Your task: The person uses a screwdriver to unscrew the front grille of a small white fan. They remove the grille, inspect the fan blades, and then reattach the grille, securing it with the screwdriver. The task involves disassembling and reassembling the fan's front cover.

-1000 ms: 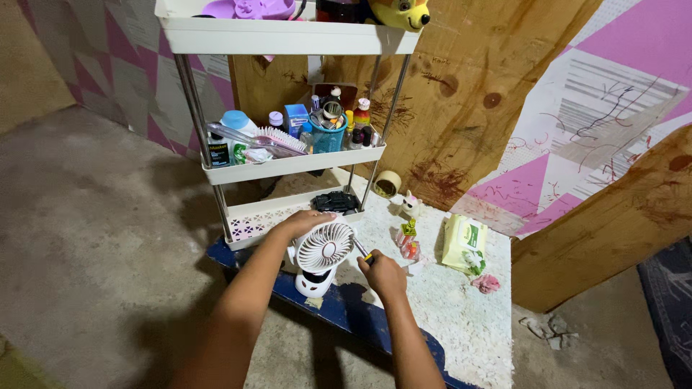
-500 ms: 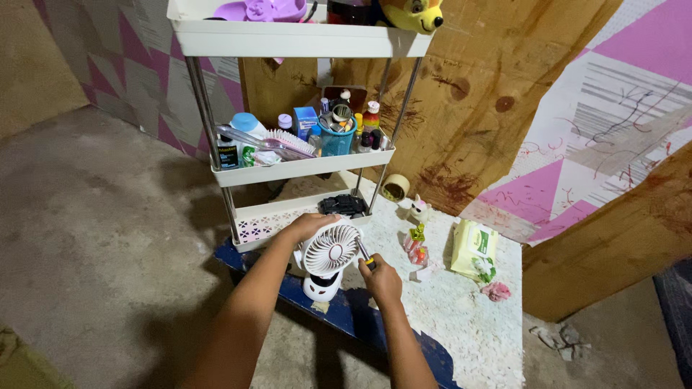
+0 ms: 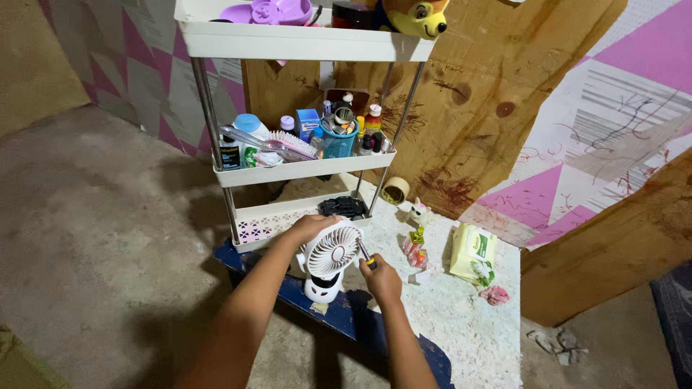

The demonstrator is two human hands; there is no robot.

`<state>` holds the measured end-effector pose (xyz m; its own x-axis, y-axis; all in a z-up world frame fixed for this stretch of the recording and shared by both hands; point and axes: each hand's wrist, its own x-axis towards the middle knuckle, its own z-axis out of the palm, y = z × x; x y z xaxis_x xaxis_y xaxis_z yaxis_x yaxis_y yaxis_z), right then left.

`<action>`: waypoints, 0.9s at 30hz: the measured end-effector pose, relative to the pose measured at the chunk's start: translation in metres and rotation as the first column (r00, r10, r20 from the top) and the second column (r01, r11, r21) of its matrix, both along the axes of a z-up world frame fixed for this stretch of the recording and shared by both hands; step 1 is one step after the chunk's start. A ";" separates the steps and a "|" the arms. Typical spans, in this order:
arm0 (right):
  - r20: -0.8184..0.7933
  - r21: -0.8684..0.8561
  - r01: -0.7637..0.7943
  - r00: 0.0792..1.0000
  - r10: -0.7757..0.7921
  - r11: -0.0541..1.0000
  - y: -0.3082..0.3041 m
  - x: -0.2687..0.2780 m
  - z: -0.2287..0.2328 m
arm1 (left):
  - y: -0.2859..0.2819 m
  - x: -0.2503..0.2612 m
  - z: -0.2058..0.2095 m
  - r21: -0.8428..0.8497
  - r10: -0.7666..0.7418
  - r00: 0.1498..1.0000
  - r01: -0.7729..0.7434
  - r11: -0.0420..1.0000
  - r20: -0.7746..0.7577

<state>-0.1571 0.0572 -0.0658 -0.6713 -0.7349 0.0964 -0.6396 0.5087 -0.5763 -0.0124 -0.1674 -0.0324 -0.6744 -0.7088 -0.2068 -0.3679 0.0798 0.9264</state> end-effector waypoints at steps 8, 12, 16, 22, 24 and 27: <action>-0.084 0.157 -0.011 0.996 0.024 0.988 0.013 -0.002 0.048 | 0.044 -0.008 0.048 -0.436 -0.055 0.997 0.069 0.897 0.045; -0.073 0.220 -0.034 0.996 0.051 0.975 0.014 0.004 0.054 | 0.068 -0.003 0.072 -0.486 0.044 0.957 0.106 0.868 0.287; -0.020 0.284 -0.024 0.999 0.031 0.959 0.026 -0.007 0.061 | 0.064 0.005 0.076 -0.453 0.066 0.962 0.064 0.889 0.265; 0.029 0.252 -0.051 0.999 0.045 0.966 0.048 -0.009 0.066 | 0.054 0.010 0.071 -0.380 0.060 0.977 0.023 0.925 0.203; 0.051 0.237 -0.063 0.997 0.052 0.969 0.044 -0.006 0.059 | 0.053 0.010 0.070 -0.376 0.064 0.980 0.012 0.926 0.189; 0.081 0.200 -0.091 0.994 0.076 0.976 0.036 -0.002 0.045 | 0.053 0.008 0.067 -0.400 0.070 0.980 0.010 0.917 0.184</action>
